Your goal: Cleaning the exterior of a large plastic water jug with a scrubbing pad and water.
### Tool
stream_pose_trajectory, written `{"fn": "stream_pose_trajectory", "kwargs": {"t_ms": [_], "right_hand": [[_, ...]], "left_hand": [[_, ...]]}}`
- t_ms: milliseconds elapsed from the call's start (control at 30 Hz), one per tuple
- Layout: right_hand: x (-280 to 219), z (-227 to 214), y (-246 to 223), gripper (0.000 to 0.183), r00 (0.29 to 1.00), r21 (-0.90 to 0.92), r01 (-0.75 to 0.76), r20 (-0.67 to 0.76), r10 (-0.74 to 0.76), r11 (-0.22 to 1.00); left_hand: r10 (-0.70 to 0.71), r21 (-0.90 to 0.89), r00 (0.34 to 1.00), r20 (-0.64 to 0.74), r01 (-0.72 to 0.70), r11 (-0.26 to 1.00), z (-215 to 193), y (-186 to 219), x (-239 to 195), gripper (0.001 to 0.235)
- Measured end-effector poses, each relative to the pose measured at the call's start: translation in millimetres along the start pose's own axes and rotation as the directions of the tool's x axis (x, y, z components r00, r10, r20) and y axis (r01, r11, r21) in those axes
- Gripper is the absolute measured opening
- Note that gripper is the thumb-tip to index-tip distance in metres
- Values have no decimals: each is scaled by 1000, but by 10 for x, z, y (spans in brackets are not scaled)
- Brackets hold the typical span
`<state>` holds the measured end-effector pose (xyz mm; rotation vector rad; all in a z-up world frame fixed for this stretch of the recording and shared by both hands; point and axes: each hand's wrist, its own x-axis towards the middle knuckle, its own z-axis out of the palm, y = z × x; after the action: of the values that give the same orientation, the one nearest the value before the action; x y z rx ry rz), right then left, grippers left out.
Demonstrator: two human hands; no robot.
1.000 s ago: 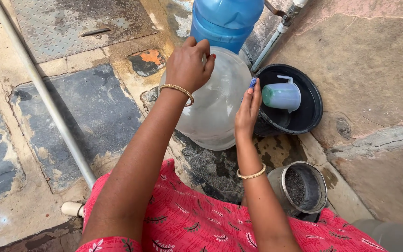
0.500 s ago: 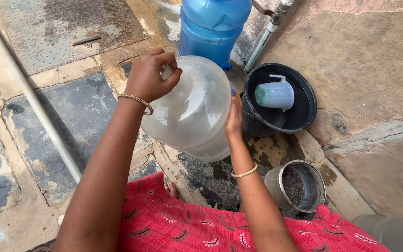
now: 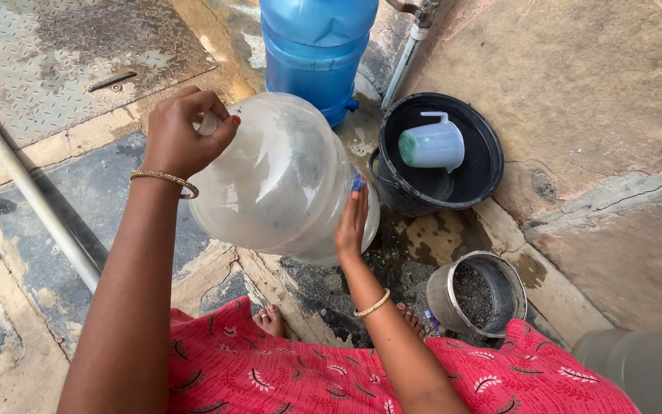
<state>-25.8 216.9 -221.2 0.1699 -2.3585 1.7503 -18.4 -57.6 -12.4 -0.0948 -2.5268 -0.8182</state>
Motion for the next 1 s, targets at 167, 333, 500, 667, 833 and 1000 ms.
{"fn": "stream_pose_trajectory", "kwargs": {"t_ms": [167, 333, 500, 667, 833, 1000], "right_hand": [[-481, 154, -250, 81, 980, 45, 164, -124, -158, 985], [246, -121, -499, 84, 960, 119, 244, 108, -257, 962], [208, -264, 1086, 90, 990, -202, -86, 90, 106, 976], [62, -261, 1141, 93, 974, -207, -196, 76, 215, 959], [316, -176, 263, 98, 980, 179, 95, 156, -123, 979], [35, -397, 1229, 98, 997, -237, 36, 68, -20, 971]], "left_hand": [[-58, 14, 998, -8, 58, 998, 29, -20, 49, 17], [51, -43, 997, 56, -49, 998, -61, -58, 25, 20], [-9, -68, 999, 45, 12, 998, -72, -220, -7, 20], [-3, -59, 998, 57, 6, 998, -81, -246, -25, 21], [37, -102, 997, 74, -30, 994, -100, -337, -46, 20], [-8, -96, 998, 59, 14, 995, -98, -362, -34, 20]]}}
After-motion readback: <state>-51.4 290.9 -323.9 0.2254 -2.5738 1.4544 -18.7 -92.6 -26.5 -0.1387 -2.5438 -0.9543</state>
